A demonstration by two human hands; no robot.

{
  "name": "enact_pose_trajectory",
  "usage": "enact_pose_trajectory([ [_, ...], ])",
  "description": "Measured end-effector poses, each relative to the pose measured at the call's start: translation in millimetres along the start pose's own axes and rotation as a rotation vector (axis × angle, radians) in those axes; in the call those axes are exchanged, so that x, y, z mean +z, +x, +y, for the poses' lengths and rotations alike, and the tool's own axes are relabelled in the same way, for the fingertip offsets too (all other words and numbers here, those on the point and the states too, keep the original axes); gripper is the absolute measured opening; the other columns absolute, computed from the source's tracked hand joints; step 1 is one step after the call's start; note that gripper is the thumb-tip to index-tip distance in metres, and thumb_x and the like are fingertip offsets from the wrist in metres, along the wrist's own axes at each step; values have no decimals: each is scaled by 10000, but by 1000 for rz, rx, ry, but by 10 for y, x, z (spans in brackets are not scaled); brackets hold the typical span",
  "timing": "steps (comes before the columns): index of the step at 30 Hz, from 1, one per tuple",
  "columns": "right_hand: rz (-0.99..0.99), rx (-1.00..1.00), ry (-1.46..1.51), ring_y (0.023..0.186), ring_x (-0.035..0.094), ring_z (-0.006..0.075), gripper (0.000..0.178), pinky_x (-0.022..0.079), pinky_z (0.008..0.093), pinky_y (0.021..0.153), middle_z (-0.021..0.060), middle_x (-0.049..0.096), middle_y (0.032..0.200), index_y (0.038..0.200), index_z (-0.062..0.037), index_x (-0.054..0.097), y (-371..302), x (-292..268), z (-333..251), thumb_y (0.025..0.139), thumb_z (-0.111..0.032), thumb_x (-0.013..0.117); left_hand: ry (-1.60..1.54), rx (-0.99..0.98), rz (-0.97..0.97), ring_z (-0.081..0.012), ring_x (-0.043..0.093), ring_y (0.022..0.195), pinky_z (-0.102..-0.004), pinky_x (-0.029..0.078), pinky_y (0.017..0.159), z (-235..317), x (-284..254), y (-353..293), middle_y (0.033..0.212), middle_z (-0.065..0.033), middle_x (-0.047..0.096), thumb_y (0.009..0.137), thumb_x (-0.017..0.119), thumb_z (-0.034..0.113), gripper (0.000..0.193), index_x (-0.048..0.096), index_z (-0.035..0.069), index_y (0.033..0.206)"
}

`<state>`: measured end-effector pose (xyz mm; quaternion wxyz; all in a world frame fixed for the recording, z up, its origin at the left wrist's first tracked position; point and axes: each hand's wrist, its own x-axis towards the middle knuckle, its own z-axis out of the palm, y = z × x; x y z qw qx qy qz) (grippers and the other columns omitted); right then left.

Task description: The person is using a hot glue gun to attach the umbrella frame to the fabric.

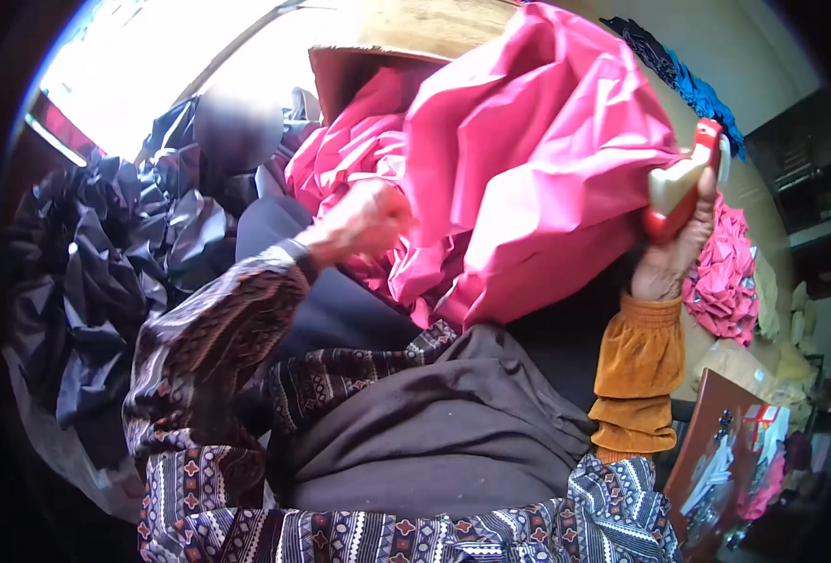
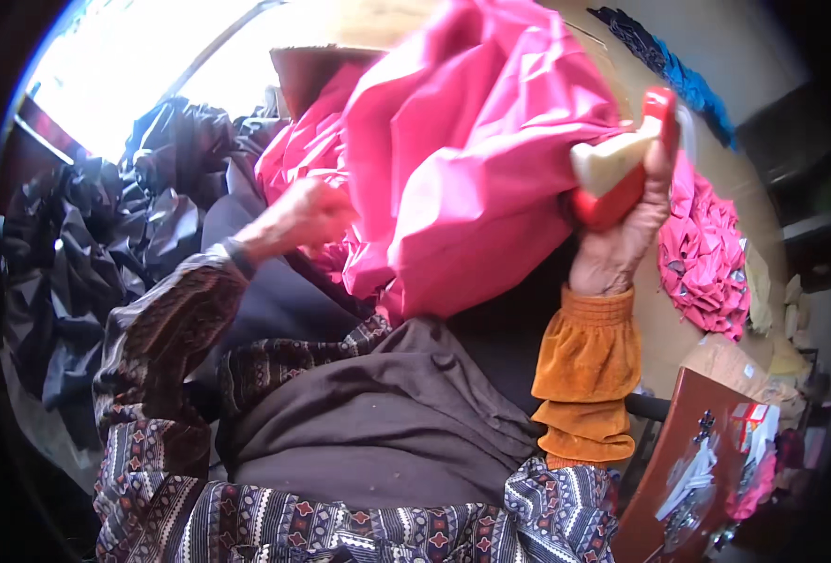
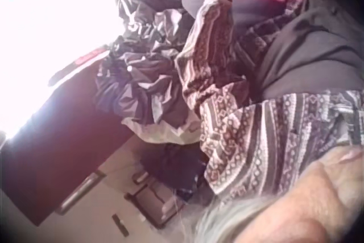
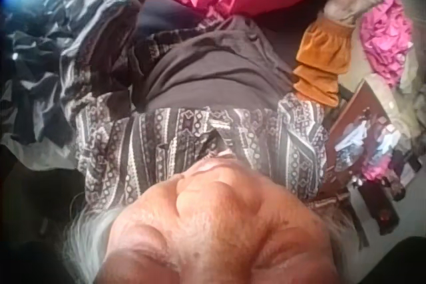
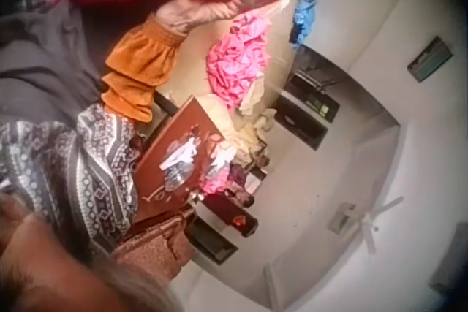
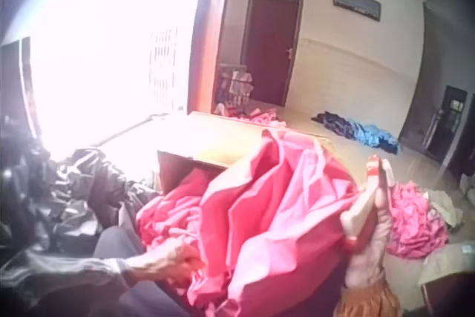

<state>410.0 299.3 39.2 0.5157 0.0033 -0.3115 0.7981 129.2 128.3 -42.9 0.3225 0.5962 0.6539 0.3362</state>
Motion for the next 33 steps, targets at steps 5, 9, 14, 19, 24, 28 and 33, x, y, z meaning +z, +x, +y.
enact_pose_trajectory([
  [5,-225,187,29,920,611,201,299,493,379,844,92,625,1025,1113,-44,556,253,211,-259,898,-252,544,-42,286,-101,-330,631,712,-412,471,627,-426,731,220,732,-204,615,826,527,159,186,616,-1,856],
  [9,-154,-218,-412,985,571,180,357,458,336,896,96,587,1107,1215,-59,498,390,578,-127,923,-264,498,-304,316,73,-280,628,785,-422,459,697,-299,564,85,828,-175,608,920,483,261,302,490,21,1104],
  [14,-237,-646,-944,1136,477,202,403,368,364,1005,95,465,1282,1345,-128,378,87,1080,538,956,-228,412,-604,217,9,-237,616,816,-383,464,722,-110,387,-28,842,-137,606,913,489,235,283,501,23,1100],
  [19,-432,-341,-697,1147,477,233,434,405,372,983,119,476,1256,1322,-123,391,121,1163,509,918,-243,495,-537,243,70,-227,611,831,-375,466,731,-176,480,-105,857,-130,607,901,495,215,278,506,20,1099],
  [24,-241,-296,-688,942,552,146,411,462,278,836,80,555,1082,1183,-29,495,22,1421,784,937,-353,440,-429,224,106,-217,606,846,-367,468,741,-209,343,-145,872,-123,608,890,500,196,276,511,16,1099],
  [28,-94,-11,-132,806,607,144,343,526,283,726,57,605,929,1052,-16,550,176,1409,840,843,-281,608,-325,172,135,-209,602,858,-360,470,748,-49,220,-142,884,-117,609,881,504,180,274,515,13,1098],
  [33,-42,205,57,786,617,153,320,524,297,736,54,623,884,1053,-17,553,245,987,707,831,-235,623,-297,213,111,-199,597,872,-352,472,758,201,337,33,899,-110,610,869,510,161,274,519,10,1097],
])
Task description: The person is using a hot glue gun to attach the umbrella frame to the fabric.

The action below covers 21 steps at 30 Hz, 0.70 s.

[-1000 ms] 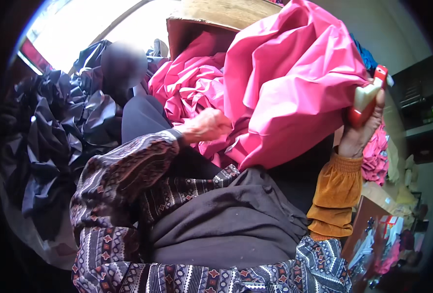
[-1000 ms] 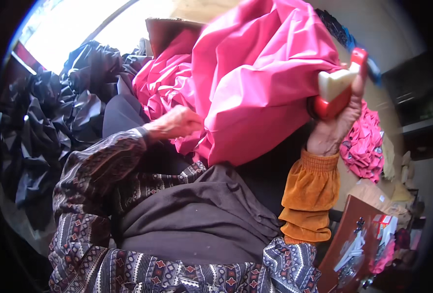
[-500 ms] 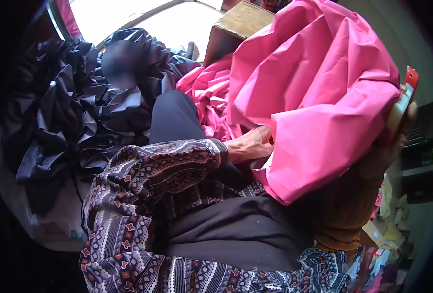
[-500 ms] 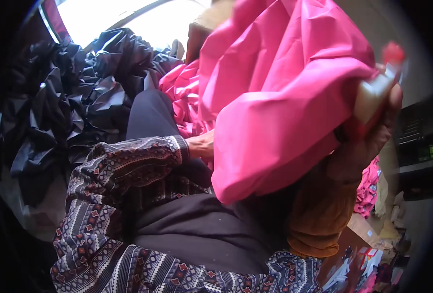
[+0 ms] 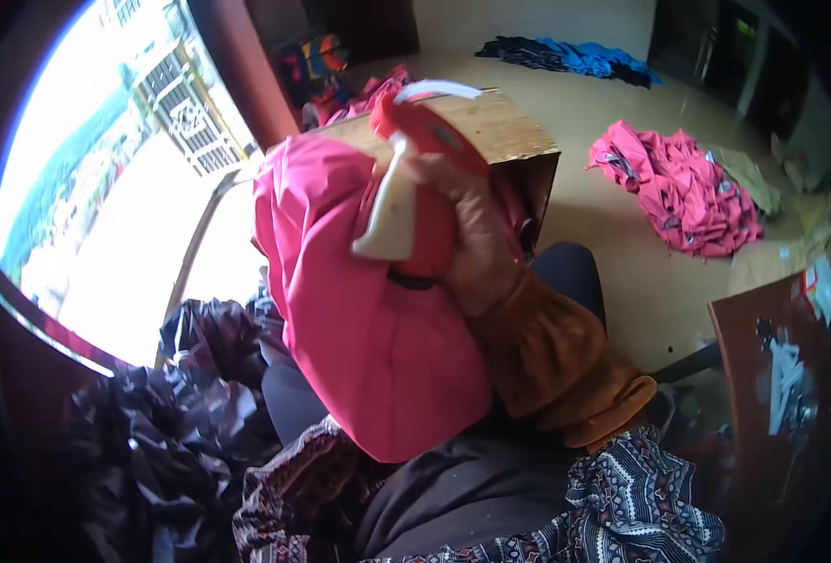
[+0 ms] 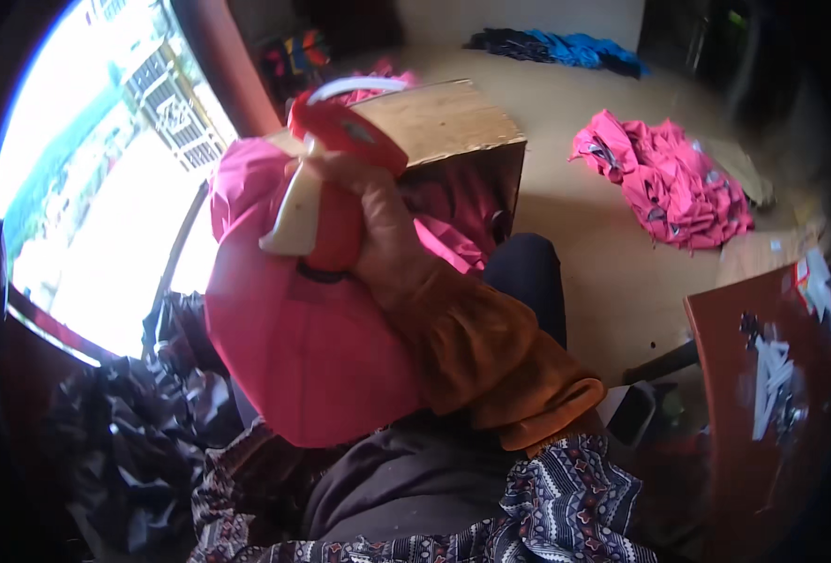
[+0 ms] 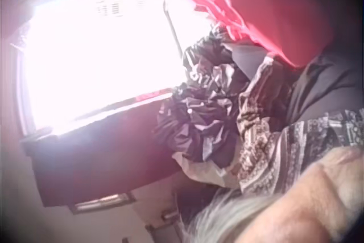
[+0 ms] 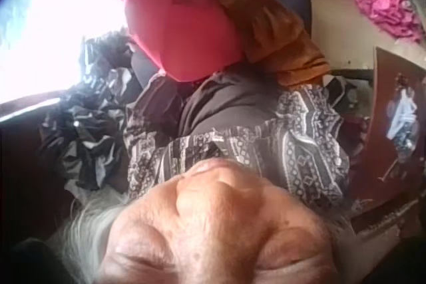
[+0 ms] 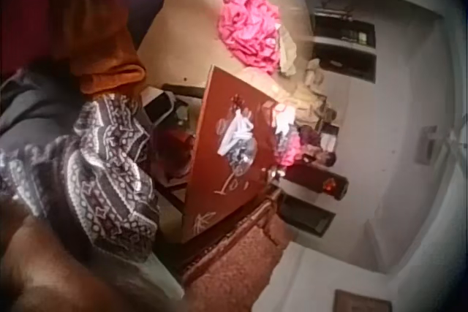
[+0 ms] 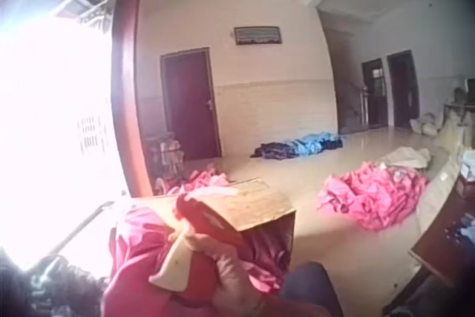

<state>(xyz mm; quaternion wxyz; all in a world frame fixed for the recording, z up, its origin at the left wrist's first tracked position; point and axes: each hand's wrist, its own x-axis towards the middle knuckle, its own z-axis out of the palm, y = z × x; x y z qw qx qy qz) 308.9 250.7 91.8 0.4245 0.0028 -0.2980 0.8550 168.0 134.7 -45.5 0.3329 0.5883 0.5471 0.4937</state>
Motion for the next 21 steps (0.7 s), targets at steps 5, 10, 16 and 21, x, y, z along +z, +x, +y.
enact_pose_trajectory([
  [5,-106,-238,-59,800,614,136,282,513,281,737,43,626,868,1040,-28,571,4,-579,61,845,-230,601,142,-10,54,-189,592,887,-344,474,767,240,-111,-107,914,-103,611,858,515,141,275,524,6,1096],
  [10,48,51,10,805,618,138,259,525,289,706,35,622,880,1031,-61,565,28,-678,88,848,-242,586,237,17,86,-179,586,902,-336,476,776,378,-113,-59,929,-96,612,846,521,122,277,529,3,1096],
  [16,84,56,77,805,619,142,257,526,291,704,38,621,886,1031,-62,563,65,-770,55,843,-236,590,384,93,105,-167,580,919,-326,478,788,596,-93,70,947,-87,613,832,528,99,281,535,-2,1095],
  [21,111,34,60,805,621,146,257,528,292,702,40,620,891,1030,-63,561,8,-891,-52,839,-231,593,615,122,55,-157,575,934,-318,480,797,661,-105,223,962,-80,614,821,533,79,286,540,-5,1094],
])
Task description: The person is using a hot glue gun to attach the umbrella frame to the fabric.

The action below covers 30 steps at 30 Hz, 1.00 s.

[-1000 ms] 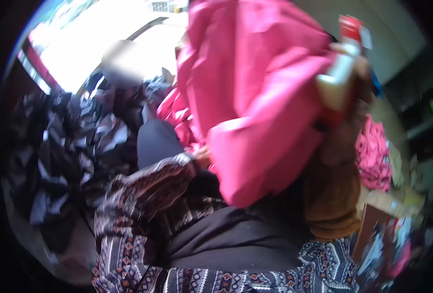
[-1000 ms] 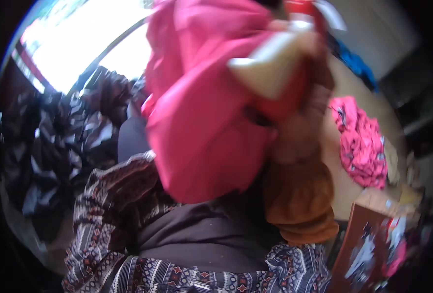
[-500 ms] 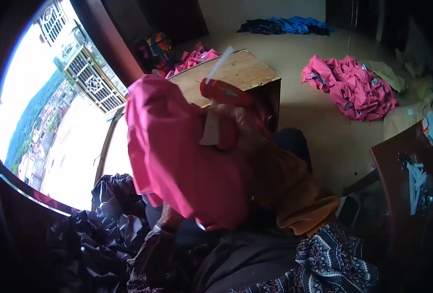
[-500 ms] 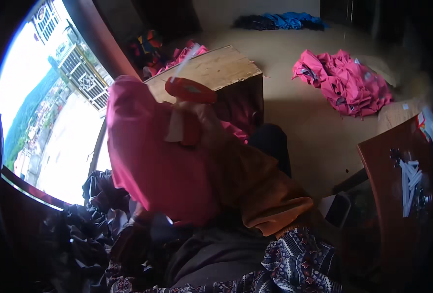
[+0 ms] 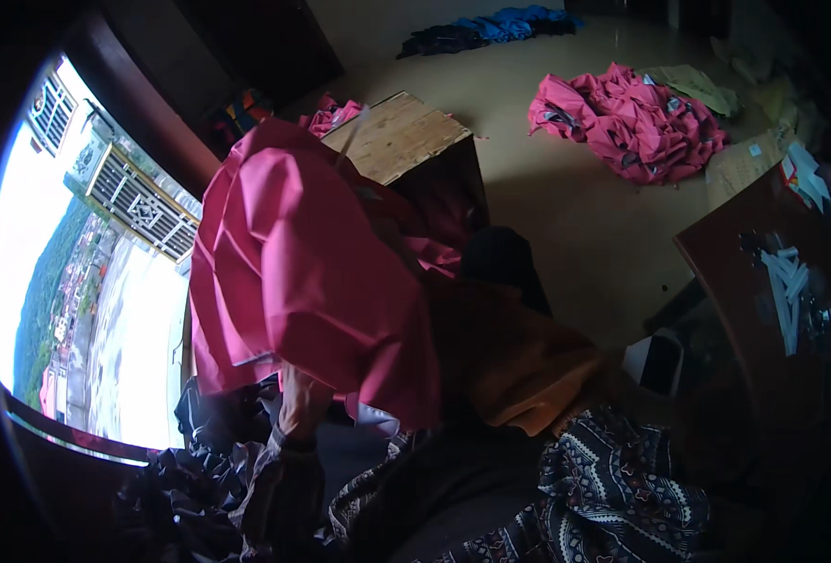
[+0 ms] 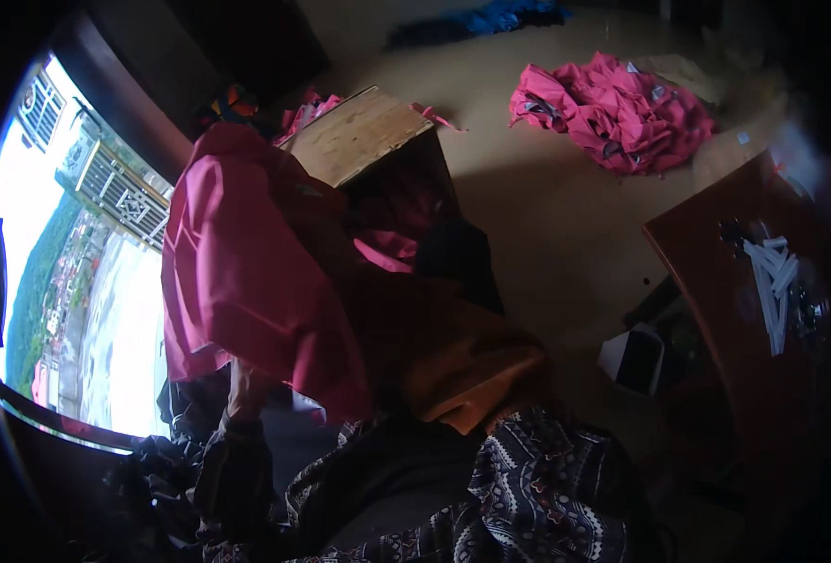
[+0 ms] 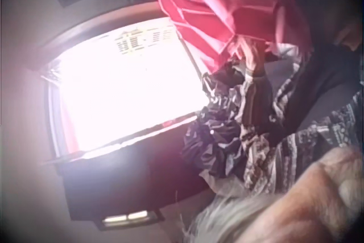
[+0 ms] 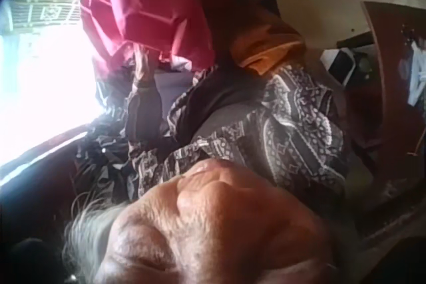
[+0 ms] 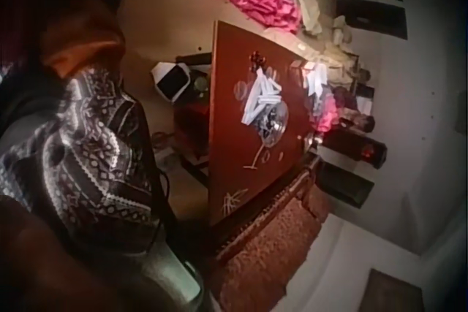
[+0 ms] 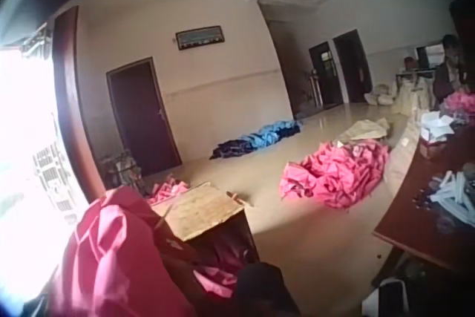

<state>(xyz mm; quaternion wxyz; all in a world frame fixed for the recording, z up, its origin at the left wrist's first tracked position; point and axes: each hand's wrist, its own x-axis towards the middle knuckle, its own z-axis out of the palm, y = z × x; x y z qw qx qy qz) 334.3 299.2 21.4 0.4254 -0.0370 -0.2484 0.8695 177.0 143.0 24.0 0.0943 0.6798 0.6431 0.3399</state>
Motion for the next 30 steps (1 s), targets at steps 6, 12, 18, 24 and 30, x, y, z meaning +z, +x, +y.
enact_pose_trajectory([
  [6,-11,-11,20,805,622,150,256,529,294,700,42,619,897,1030,-64,560,25,71,-79,834,-225,596,-240,-8,72,-322,499,901,-409,422,819,229,34,-183,1061,-169,475,709,575,-15,464,464,-15,1160],
  [12,14,-25,19,804,623,154,256,531,296,698,45,618,903,1029,-65,558,-6,-65,-115,829,-219,600,-205,-106,-37,-386,130,1298,-463,159,1070,-725,347,-367,1411,-253,125,646,652,228,833,274,-4,1351],
  [18,27,-54,20,804,625,158,256,532,297,696,47,617,909,1029,-67,556,11,-175,-223,825,-213,603,-125,17,0,-368,271,1122,-438,266,944,-325,393,-210,1275,-222,264,669,624,112,677,349,-4,1277],
  [24,12,-65,21,804,626,162,256,534,299,694,50,616,915,1028,-68,554,89,-159,-232,820,-208,607,244,293,53,-351,413,946,-413,373,818,-189,319,-174,1140,-190,404,692,597,-4,539,424,-3,1203],
  [30,1,-72,41,804,627,165,257,535,301,692,52,615,921,1028,-69,552,171,-288,-184,815,-202,610,566,423,-161,-333,519,837,-384,452,699,-5,-182,-475,1068,-162,504,712,583,-105,478,469,4,1163],
])
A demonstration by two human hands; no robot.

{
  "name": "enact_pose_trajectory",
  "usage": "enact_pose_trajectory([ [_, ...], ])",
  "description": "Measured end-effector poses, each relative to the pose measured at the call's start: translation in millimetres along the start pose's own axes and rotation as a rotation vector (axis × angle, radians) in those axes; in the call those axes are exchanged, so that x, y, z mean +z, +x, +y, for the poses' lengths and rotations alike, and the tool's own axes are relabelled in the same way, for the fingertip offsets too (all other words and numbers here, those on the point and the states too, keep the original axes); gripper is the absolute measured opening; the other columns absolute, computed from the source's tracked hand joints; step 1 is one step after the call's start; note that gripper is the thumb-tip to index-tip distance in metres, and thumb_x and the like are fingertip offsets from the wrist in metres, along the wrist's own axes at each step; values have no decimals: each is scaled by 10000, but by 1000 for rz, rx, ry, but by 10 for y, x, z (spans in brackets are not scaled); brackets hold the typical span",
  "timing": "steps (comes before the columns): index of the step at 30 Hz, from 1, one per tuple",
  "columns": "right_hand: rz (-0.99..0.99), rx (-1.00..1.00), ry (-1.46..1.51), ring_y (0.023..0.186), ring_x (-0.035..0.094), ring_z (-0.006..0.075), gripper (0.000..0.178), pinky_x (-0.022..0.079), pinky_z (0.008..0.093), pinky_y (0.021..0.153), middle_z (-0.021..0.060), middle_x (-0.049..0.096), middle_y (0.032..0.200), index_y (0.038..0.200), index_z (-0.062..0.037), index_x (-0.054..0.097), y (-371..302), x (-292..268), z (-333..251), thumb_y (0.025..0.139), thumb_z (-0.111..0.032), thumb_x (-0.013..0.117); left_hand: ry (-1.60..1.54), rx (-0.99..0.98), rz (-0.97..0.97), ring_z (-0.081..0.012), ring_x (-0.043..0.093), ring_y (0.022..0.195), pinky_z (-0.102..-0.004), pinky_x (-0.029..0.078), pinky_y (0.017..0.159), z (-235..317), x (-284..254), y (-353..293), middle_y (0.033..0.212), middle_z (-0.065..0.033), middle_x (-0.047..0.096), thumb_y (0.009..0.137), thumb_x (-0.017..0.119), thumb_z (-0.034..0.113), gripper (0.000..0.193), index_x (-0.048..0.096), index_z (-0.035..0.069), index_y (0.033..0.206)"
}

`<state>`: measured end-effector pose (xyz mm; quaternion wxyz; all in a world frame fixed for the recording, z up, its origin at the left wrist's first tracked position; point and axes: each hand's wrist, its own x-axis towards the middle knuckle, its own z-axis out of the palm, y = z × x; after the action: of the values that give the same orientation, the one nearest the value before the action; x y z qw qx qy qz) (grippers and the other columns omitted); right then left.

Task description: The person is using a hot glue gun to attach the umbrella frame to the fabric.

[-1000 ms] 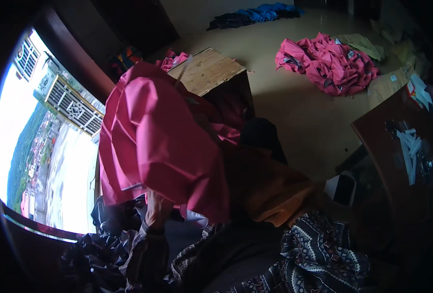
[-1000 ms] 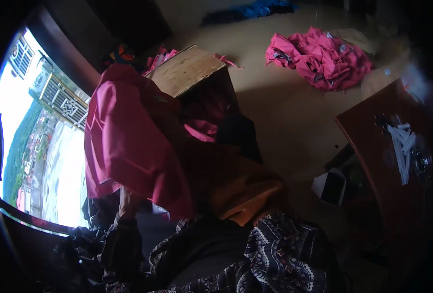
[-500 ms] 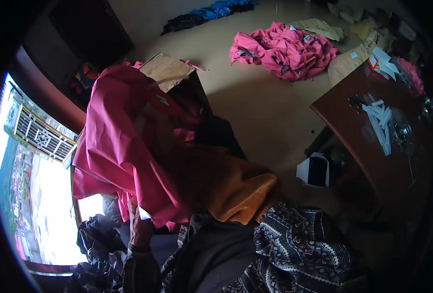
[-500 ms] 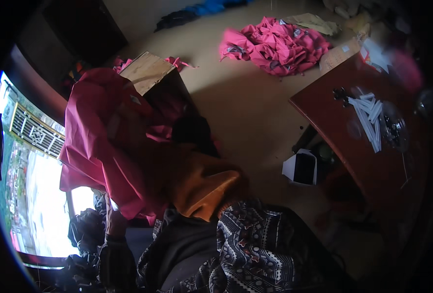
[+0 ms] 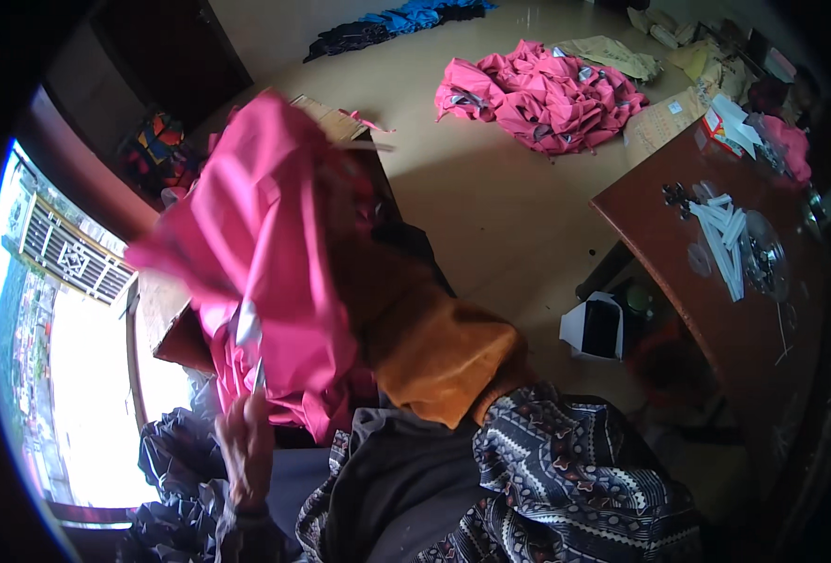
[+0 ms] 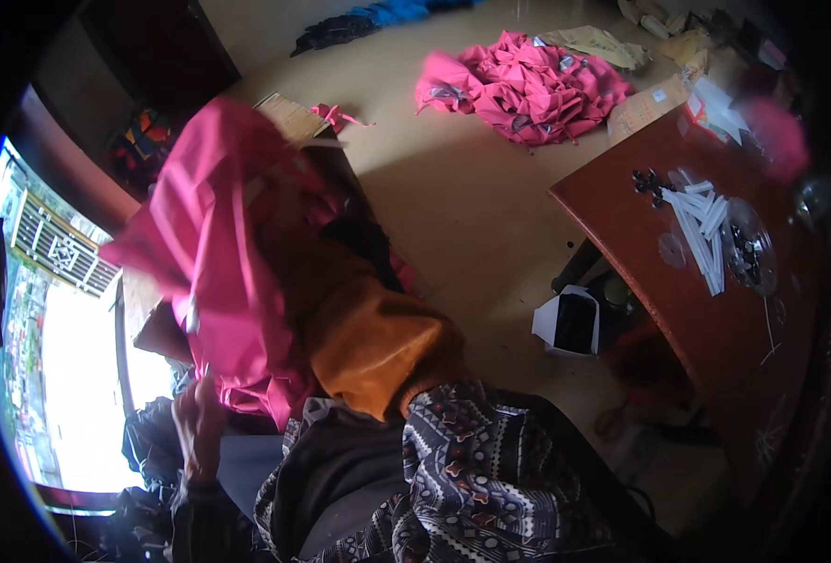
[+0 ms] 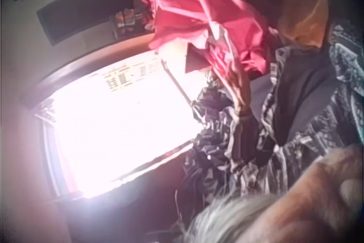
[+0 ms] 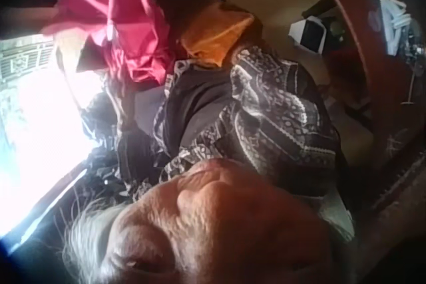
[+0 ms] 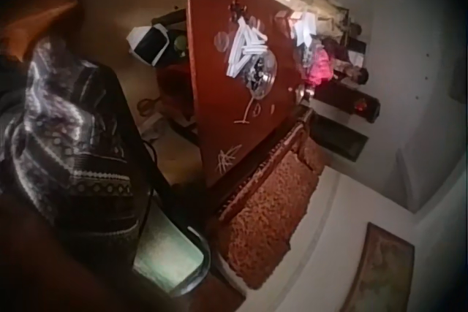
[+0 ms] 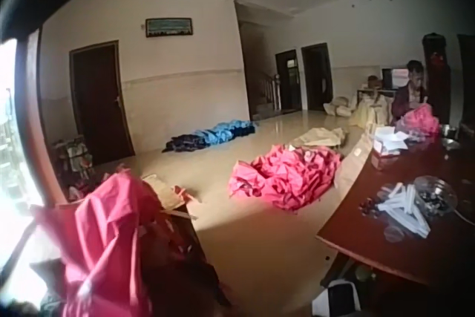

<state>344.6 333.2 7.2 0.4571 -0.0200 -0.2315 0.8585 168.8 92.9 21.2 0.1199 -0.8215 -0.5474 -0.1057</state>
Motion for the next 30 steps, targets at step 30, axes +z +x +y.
enact_pose_trajectory([
  [30,-193,348,-24,774,596,130,365,497,295,705,30,598,882,1078,-52,550,-755,851,424,746,-166,651,-1590,-644,804,-39,317,482,-206,237,392,-1143,-236,395,634,28,394,945,440,290,220,495,97,856],
])
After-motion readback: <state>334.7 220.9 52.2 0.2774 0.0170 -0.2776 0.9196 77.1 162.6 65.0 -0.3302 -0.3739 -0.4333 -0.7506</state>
